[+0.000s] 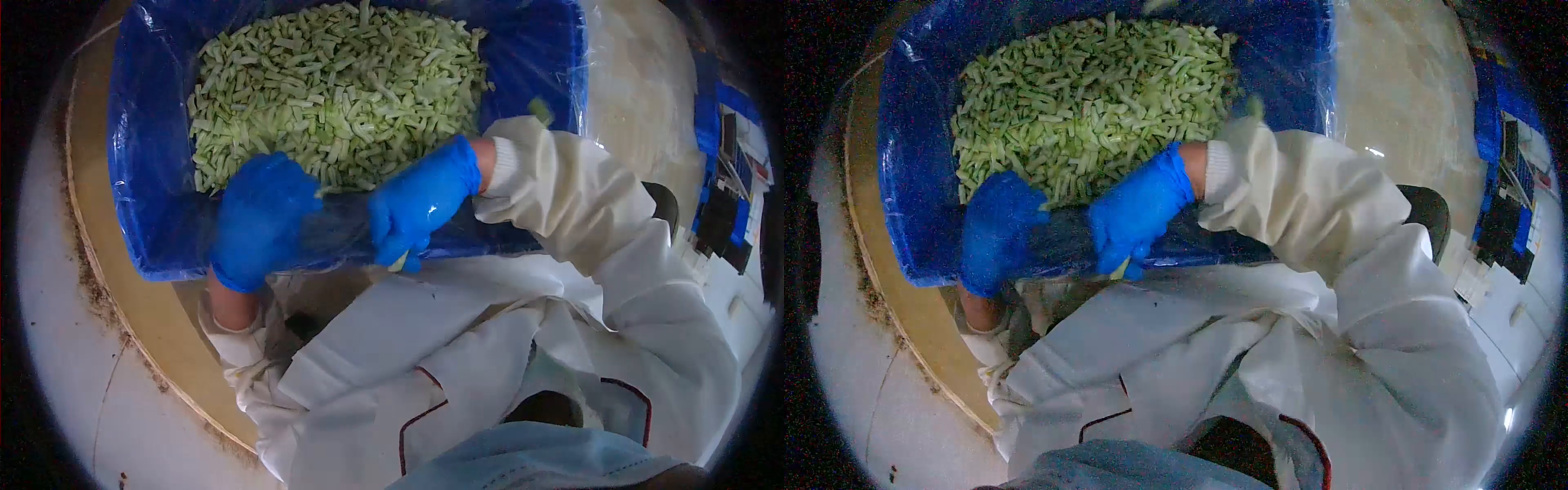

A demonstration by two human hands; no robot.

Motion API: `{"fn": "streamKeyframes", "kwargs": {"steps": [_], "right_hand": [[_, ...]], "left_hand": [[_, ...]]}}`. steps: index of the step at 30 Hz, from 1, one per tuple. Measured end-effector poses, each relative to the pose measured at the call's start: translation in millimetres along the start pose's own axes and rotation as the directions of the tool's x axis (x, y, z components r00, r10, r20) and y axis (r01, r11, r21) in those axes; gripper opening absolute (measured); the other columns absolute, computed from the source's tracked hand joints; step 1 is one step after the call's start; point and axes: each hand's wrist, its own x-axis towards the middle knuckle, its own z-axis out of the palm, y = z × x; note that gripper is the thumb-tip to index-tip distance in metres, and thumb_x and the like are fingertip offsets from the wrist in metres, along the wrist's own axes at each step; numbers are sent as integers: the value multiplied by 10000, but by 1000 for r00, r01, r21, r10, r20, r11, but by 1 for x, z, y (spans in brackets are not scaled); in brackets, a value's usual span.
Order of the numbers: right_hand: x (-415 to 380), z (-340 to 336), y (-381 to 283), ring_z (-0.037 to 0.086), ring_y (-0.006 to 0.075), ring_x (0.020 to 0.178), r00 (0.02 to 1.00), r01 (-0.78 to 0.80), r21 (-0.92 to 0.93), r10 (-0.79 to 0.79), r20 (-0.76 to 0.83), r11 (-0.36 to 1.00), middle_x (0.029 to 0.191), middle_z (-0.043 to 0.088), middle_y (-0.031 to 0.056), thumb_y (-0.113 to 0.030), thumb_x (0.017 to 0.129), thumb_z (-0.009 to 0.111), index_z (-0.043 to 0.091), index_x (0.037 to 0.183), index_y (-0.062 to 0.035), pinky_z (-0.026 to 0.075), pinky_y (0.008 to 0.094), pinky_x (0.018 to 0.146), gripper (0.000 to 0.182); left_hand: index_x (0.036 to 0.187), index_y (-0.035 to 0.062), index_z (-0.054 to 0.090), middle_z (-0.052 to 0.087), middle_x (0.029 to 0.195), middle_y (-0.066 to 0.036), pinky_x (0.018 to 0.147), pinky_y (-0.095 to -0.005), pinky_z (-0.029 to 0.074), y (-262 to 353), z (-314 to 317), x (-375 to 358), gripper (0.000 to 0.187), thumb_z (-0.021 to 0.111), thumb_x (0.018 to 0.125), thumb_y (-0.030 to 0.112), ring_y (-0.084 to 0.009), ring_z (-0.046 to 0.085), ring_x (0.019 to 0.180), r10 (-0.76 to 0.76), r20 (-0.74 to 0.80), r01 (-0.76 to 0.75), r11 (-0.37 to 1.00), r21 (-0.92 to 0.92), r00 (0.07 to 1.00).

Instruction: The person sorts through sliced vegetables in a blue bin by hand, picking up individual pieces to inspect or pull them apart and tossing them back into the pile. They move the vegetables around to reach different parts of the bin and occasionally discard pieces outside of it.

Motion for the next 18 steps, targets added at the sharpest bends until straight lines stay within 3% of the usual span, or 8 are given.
{"fn": "streamKeyframes", "kwargs": {"steps": [2, 5, 7, 10, 13, 16, 17, 18], "right_hand": [[-14, -3, -13, 563, 176, 622, 939, -33, -168, -27, -344, 985, 686, 613, 93, -197, 819, 549, 662, 818, -42, 453, 304, 611, 192], [-33, -13, 39, 609, 280, 780, 719, -184, -612, -319, -617, 769, 854, 629, 127, -202, 771, 569, 667, 890, -78, 485, 365, 721, 199], [-39, -21, 60, 590, 334, 831, 393, -646, -335, -77, -916, 686, 876, 608, 167, -264, 723, 577, 667, 876, -92, 478, 429, 708, 247], [-24, -48, 99, 588, 342, 804, -68, -811, -66, -206, -976, 581, 858, 607, 168, -264, 718, 595, 656, 878, -89, 473, 444, 707, 245], [-9, -69, 136, 587, 341, 771, 81, -755, -320, -403, -912, 572, 854, 604, 168, -271, 740, 589, 635, 886, -77, 474, 443, 680, 246], [-1, -40, 59, 584, 333, 780, 211, -634, -387, -331, -920, 670, 842, 601, 151, -209, 786, 568, 603, 977, -63, 472, 403, 651, 243], [5, -33, 51, 586, 328, 760, 214, -555, -541, -520, -827, 632, 829, 601, 146, -188, 792, 564, 597, 981, -62, 473, 401, 645, 229], [8, -28, 41, 588, 322, 741, 195, -477, -681, -689, -698, 555, 815, 602, 142, -166, 798, 559, 592, 985, -62, 474, 399, 639, 217]], "left_hand": [[1006, 59, 588, 562, 939, -149, 799, -437, 424, -5, -7, 2, 333, 580, 674, 75, -337, 529, 902, -49, -4, 50, 991, 121, 999], [1059, 54, 567, 542, 994, -172, 833, -441, 409, -7, -3, 10, 394, 569, 666, 20, -359, 509, 934, -421, -206, 468, 806, 363, 883], [1101, 65, 549, 524, 1051, -177, 866, -431, 394, -7, -1, 12, 410, 583, 694, 33, -351, 489, 989, -481, -262, 544, 784, 299, 837], [1151, 75, 522, 502, 1112, -178, 897, -428, 378, -10, 0, 12, 431, 602, 727, 59, -347, 467, 1035, -467, -261, 526, 815, 242, 845], [1170, 75, 509, 494, 1134, -175, 902, -433, 371, -12, 1, 14, 450, 613, 732, 71, -350, 459, 1045, -370, -250, 427, 873, 235, 895], [1126, 66, 532, 508, 1111, -172, 871, -420, 392, 1, 0, 25, 392, 609, 742, 94, -342, 480, 1021, -232, -228, 286, 927, 243, 946], [1103, 62, 545, 516, 1098, -170, 857, -412, 402, 5, -1, 31, 362, 606, 749, 104, -337, 491, 1010, -172, -217, 224, 943, 245, 961], [1062, 56, 559, 529, 1069, -169, 827, -406, 415, 7, 1, 32, 317, 603, 753, 112, -328, 506, 989, -259, -88, 273, 928, 253, 962]]}}
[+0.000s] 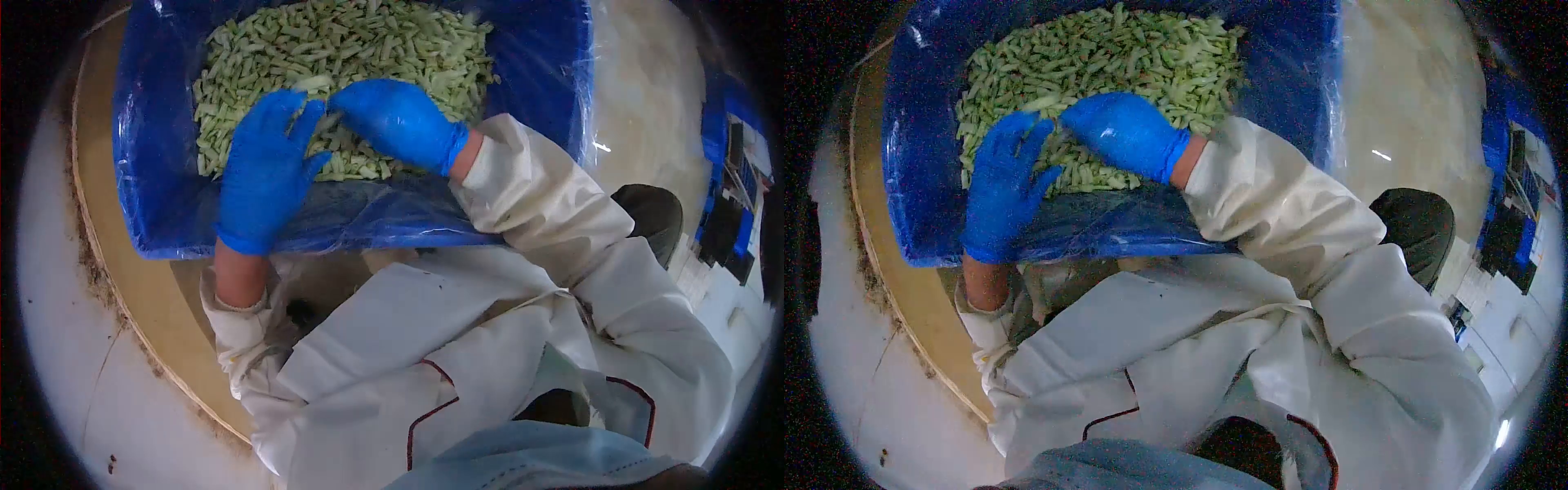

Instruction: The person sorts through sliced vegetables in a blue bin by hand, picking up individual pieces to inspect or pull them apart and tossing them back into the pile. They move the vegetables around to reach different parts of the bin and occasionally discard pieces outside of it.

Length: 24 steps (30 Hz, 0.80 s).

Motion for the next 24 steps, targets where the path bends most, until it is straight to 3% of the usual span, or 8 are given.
{"fn": "streamKeyframes", "kwargs": {"steps": [2, 6, 9, 11, 16, 17, 21, 24], "right_hand": [[12, -17, -25, 585, 317, 709, 999, -22, 56, 19, 39, 998, 821, 607, 138, -144, 791, 568, 592, 984, -64, 476, 389, 622, 210], [16, -8, -42, 597, 275, 651, 992, -30, 183, 51, -112, 983, 837, 632, 106, -138, 798, 589, 604, 960, -63, 476, 343, 574, 179], [14, -17, -57, 600, 183, 642, 729, -683, 714, 211, 652, 154, 906, 635, 64, -198, 821, 598, 612, 1021, -54, 488, 325, 575, 247], [5, -9, -56, 610, 199, 766, 615, -789, 606, 136, 777, 101, 948, 632, 66, -212, 825, 603, 593, 1078, -76, 489, 326, 657, 288], [-11, -39, 13, 438, 234, 1171, 783, -498, 334, 250, 570, 800, 1239, 488, 122, -241, 809, 627, 552, 1162, -89, 346, 341, 985, 391], [-23, -32, 53, 590, 319, 957, 840, -460, 219, 341, 422, 861, 1102, 582, 152, -386, 764, 635, 555, 1164, -96, 441, 379, 883, 500], [-44, -9, 185, 592, 291, 957, 780, -626, -87, 622, -74, 775, 1024, 611, 177, -400, 725, 661, 563, 1120, -41, 453, 413, 853, 543], [7, 48, 182, 593, 302, 942, 576, -772, -297, 816, 44, 561, 1018, 605, 195, -383, 716, 665, 575, 1081, -32, 459, 432, 832, 514]], "left_hand": [[981, 43, 587, 556, 1011, -167, 767, -393, 441, 3, 3, -2, 234, 595, 763, 128, -309, 537, 948, -108, 283, 95, 994, 57, 953], [880, 26, 591, 564, 847, -141, 653, -353, 453, 0, -5, -15, 134, 580, 770, 102, -266, 564, 809, -26, 9, 26, 1000, -2, 1000], [902, 32, 595, 551, 781, -110, 597, -357, 450, 1, -17, -24, 159, 598, 748, 71, -259, 548, 750, -139, -239, 35, 918, -395, 961], [914, 27, 598, 568, 820, -108, 628, -350, 454, -6, -18, -30, 162, 605, 760, 76, -256, 550, 759, -408, -246, 131, 704, -698, 879], [1011, 33, 586, 564, 954, -137, 776, -383, 420, -18, -8, -8, 293, 650, 760, 170, -296, 524, 878, -338, -456, 320, 940, -118, 823], [1025, 34, 582, 559, 970, -143, 803, -391, 410, -18, -9, -6, 316, 654, 760, 189, -308, 515, 899, -286, -474, 335, 942, 21, 833], [1053, 40, 575, 552, 977, -165, 810, -415, 399, -24, -11, -10, 339, 652, 763, 197, -330, 496, 932, -305, -469, 357, 934, 22, 828], [1026, 37, 589, 562, 942, -165, 785, -412, 412, -33, -6, -15, 309, 645, 763, 190, -331, 510, 901, -332, -463, 380, 925, 12, 822]]}}
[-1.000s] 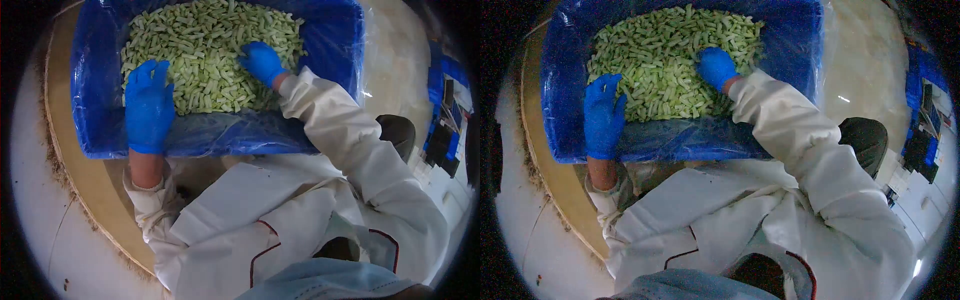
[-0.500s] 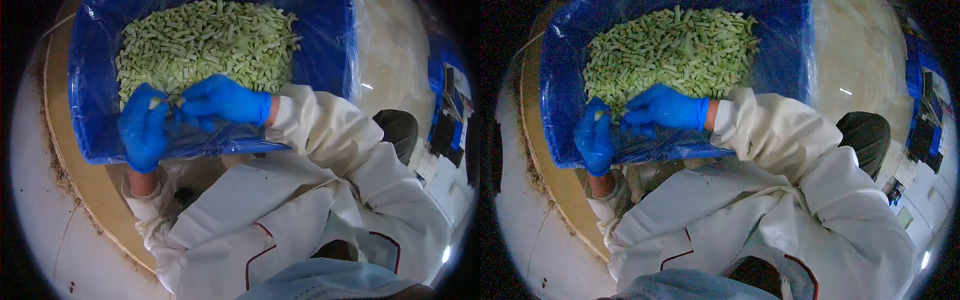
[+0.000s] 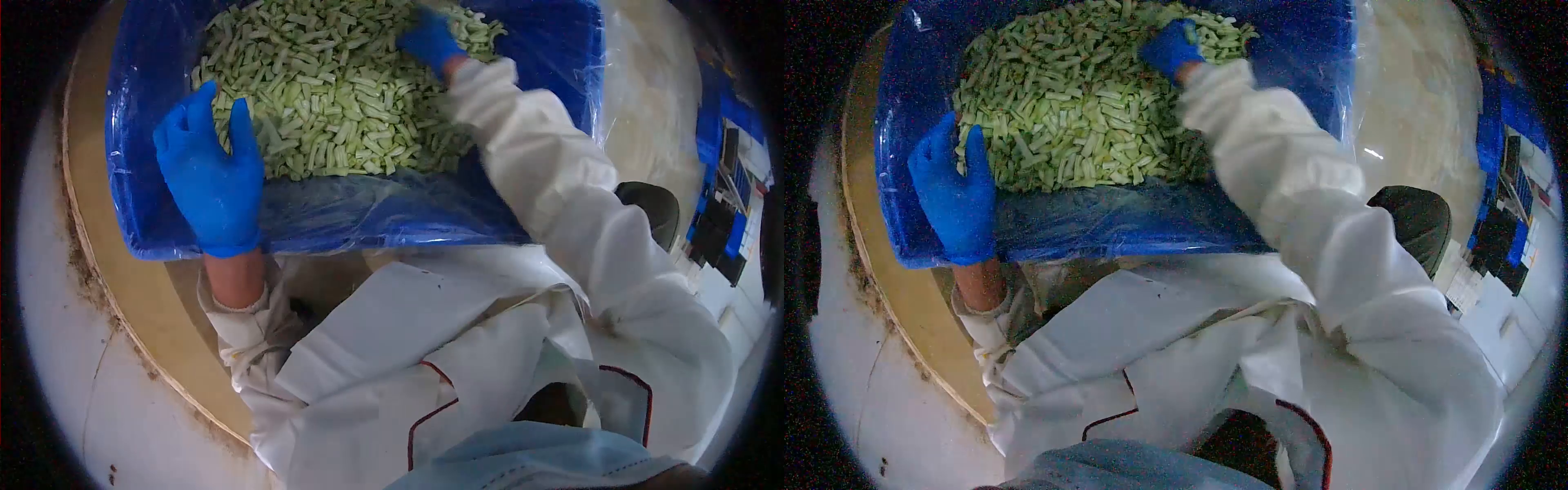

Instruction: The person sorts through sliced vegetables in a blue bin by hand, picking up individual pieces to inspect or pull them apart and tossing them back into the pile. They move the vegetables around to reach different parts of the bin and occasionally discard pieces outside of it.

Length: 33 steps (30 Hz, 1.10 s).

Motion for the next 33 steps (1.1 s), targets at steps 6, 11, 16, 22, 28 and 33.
{"fn": "streamKeyframes", "kwargs": {"steps": [6, 11, 16, 22, 28, 33], "right_hand": [[25, 31, -107, 591, 313, 827, 552, 755, 76, -570, -609, 651, 1004, 611, 154, -270, 786, 599, 588, 1067, -39, 479, 376, 774, 364], [-13, -22, -56, 579, 339, 905, 704, 710, -145, -700, 123, 689, 1054, 577, 194, -295, 756, 587, 615, 1036, -113, 468, 440, 780, 335], [-74, 1, 19, 597, 336, 811, 769, 581, -239, -621, -154, 778, 911, 610, 178, -200, 802, 514, 607, 1008, -101, 470, 454, 715, 246], [-137, -68, -54, 586, 362, 748, 747, 663, 279, -633, -203, 694, 814, 609, 163, -219, 797, 565, 601, 961, -80, 476, 437, 664, 219], [-196, -135, -87, 621, 202, 709, 756, 331, 814, -651, 75, 478, 812, 631, 102, -155, 810, 591, 615, 940, -43, 491, 302, 629, 173], [-189, -119, -77, 611, 229, 684, 697, -214, 966, -670, 256, 147, 866, 636, 155, -220, 788, 609, 635, 968, -38, 494, 360, 669, 257]], "left_hand": [[921, 31, 621, 594, 844, -148, 725, -396, 441, -6, 5, -4, 204, 629, 763, 161, -316, 547, 814, -13, -10, 12, 999, -47, 1000], [877, 37, 634, 614, 816, -141, 704, -385, 451, -4, 5, -7, 164, 625, 756, 147, -313, 559, 792, -28, -12, 28, 999, -19, 1000], [902, 49, 623, 610, 848, -134, 741, -379, 448, 3, 10, -7, 163, 626, 769, 144, -305, 562, 830, 90, 120, -85, 996, -41, 989], [935, 44, 607, 601, 866, -139, 752, -387, 447, 59, -5, 0, 180, 599, 785, 143, -311, 564, 838, 341, 198, -331, 940, -85, 919], [904, 16, 601, 579, 779, -138, 646, -356, 448, 67, -21, -4, 152, 552, 814, 129, -304, 540, 689, 422, 410, -229, 867, -442, 808], [945, -9, 594, 594, 811, -157, 634, -343, 443, 44, -15, -10, 193, 569, 830, 144, -296, 548, 685, -90, 89, 120, 450, -885, 992]]}}
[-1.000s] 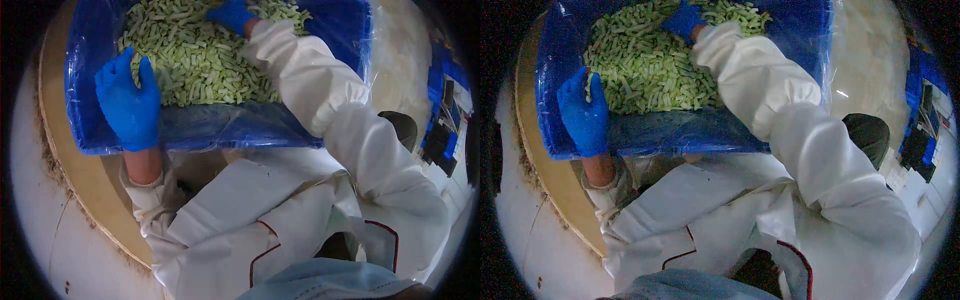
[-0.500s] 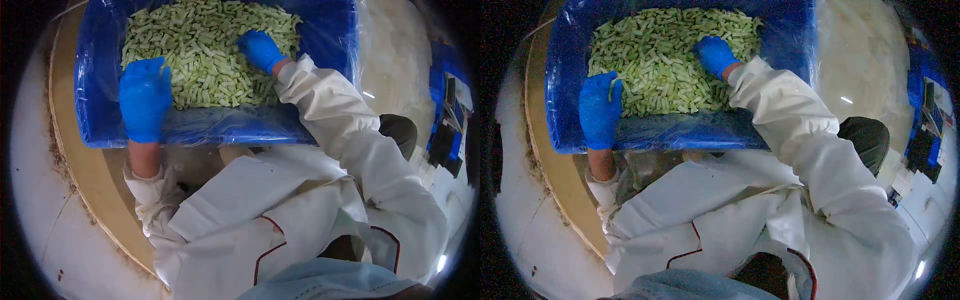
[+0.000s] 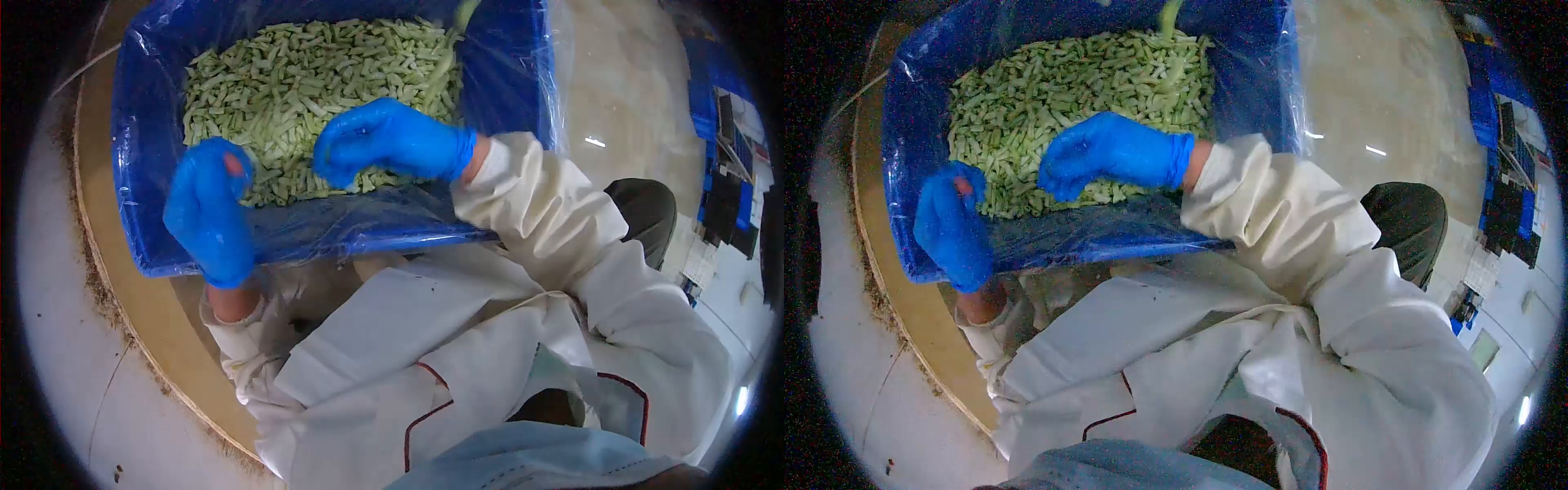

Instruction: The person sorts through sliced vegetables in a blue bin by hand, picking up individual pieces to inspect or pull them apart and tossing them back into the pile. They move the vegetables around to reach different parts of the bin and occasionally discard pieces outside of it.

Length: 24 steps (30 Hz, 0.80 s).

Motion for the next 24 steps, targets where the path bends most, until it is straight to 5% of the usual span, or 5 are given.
{"fn": "streamKeyframes", "kwargs": {"steps": [2, 5, 10, 19, 24], "right_hand": [[4, -45, 7, 629, 268, 740, 997, -8, -871, 72, 31, 491, 897, 633, 179, -273, 751, 626, 634, 957, -10, 501, 392, 702, 334], [18, -126, 6, 620, 331, 831, 800, -587, -784, 4, -600, -200, 922, 632, 193, -329, 720, 630, 614, 982, -22, 497, 424, 731, 404], [44, -207, 84, 572, 361, 980, 719, -460, -780, -338, -607, 423, 1045, 596, 215, -492, 686, 657, 408, 1266, -74, 464, 431, 830, 757], [24, -51, 73, 352, 397, 1223, 994, 112, -922, -31, 108, 370, 1379, 300, 197, -434, 692, 654, 378, 1327, -266, 328, 459, 994, 712], [8, -85, 57, 544, 359, 1020, 954, -297, -948, -79, -289, -116, 1153, 534, 197, -250, 680, 625, 584, 1129, -161, 463, 443, 821, 460]], "left_hand": [[1001, -10, 587, 600, 877, -173, 689, -359, 444, -20, -11, 14, 251, 596, 824, 168, -302, 556, 774, 32, -134, 35, 883, 468, 990], [1086, 9, 575, 588, 971, -165, 782, -338, 450, -25, -20, 18, 350, 659, 794, 182, -275, 544, 929, 198, 99, -176, 423, 889, 975], [1063, 22, 579, 590, 994, -146, 815, -368, 419, -24, -20, 20, 355, 674, 764, 187, -295, 517, 968, 140, -64, -32, 590, 807, 988], [1037, 44, 606, 594, 1018, -143, 807, -363, 434, -25, -17, 21, 280, 644, 798, 184, -288, 540, 951, 129, 6, -77, 559, 826, 992], [989, 41, 627, 613, 977, -132, 818, -363, 431, -34, -26, 12, 232, 639, 796, 169, -277, 551, 942, 34, -20, -1, 542, 841, 999]]}}
